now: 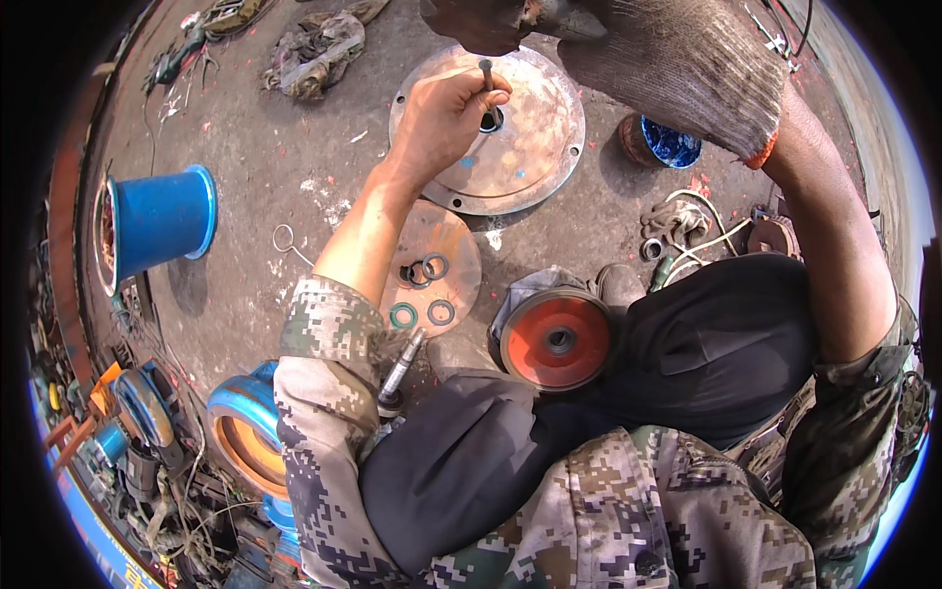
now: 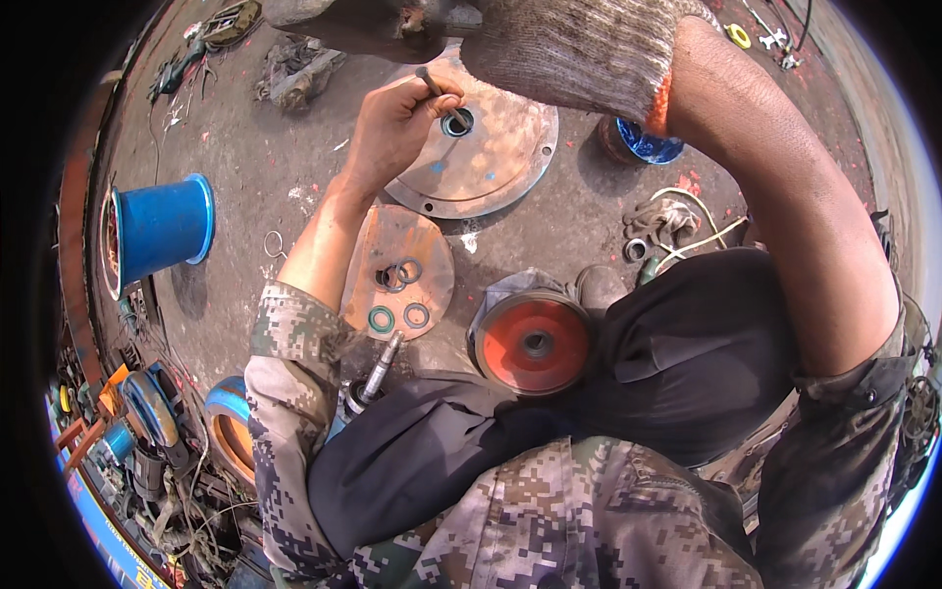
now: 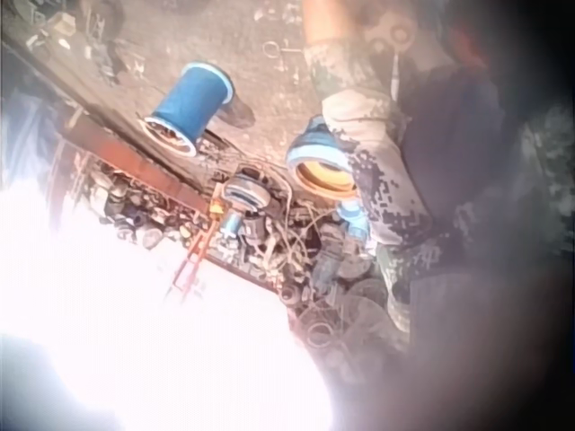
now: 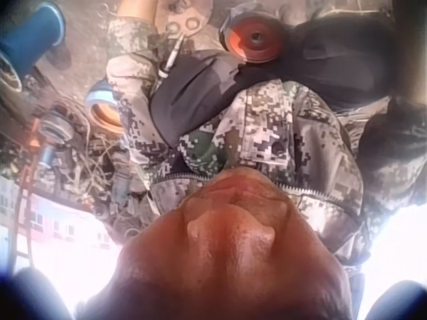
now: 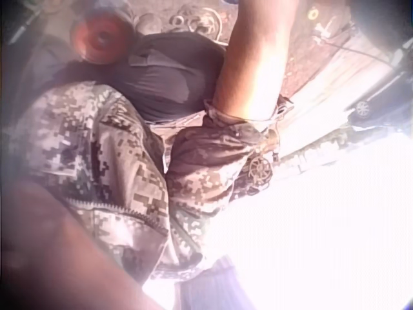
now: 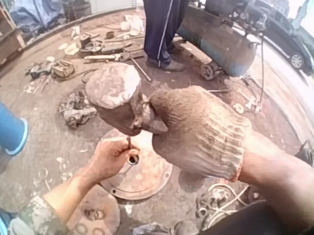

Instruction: The person sits on the floor and uses a hammer and punch to install a green seal into a circular metal plate. They then apply blue grease to the seal and continue adjusting the components.

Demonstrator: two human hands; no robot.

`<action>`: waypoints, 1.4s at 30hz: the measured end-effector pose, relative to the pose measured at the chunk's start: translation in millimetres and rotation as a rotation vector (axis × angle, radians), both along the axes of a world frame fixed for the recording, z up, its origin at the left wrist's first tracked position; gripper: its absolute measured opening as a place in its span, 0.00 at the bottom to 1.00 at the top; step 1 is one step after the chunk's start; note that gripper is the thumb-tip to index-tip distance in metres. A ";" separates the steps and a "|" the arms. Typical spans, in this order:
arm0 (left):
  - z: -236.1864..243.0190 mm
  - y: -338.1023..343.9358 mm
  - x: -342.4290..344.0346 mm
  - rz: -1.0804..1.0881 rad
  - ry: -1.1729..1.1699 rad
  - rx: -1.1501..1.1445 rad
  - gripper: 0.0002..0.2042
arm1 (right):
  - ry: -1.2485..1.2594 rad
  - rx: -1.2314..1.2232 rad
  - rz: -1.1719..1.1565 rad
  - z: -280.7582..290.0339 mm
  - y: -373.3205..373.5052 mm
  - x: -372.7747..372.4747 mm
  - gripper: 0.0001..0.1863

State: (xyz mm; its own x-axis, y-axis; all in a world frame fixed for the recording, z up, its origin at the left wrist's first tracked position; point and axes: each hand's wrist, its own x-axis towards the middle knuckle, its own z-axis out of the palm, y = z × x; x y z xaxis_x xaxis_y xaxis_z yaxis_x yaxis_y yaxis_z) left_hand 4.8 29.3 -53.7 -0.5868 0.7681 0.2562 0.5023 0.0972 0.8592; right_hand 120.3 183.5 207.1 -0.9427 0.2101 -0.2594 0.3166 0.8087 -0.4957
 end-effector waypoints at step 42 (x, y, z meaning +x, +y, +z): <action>16.6 -23.4 -14.5 0.027 0.182 -0.066 0.06 | 0.219 -0.010 0.187 -57.5 36.0 7.5 0.18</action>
State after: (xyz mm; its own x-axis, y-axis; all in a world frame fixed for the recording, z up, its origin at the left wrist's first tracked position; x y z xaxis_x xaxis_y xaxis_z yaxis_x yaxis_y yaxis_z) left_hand -9.7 5.9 -37.1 -0.5564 0.7711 0.3096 0.6450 0.1659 0.7460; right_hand 127.7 219.5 149.6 -0.9986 0.0262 -0.0468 0.0475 0.8376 -0.5443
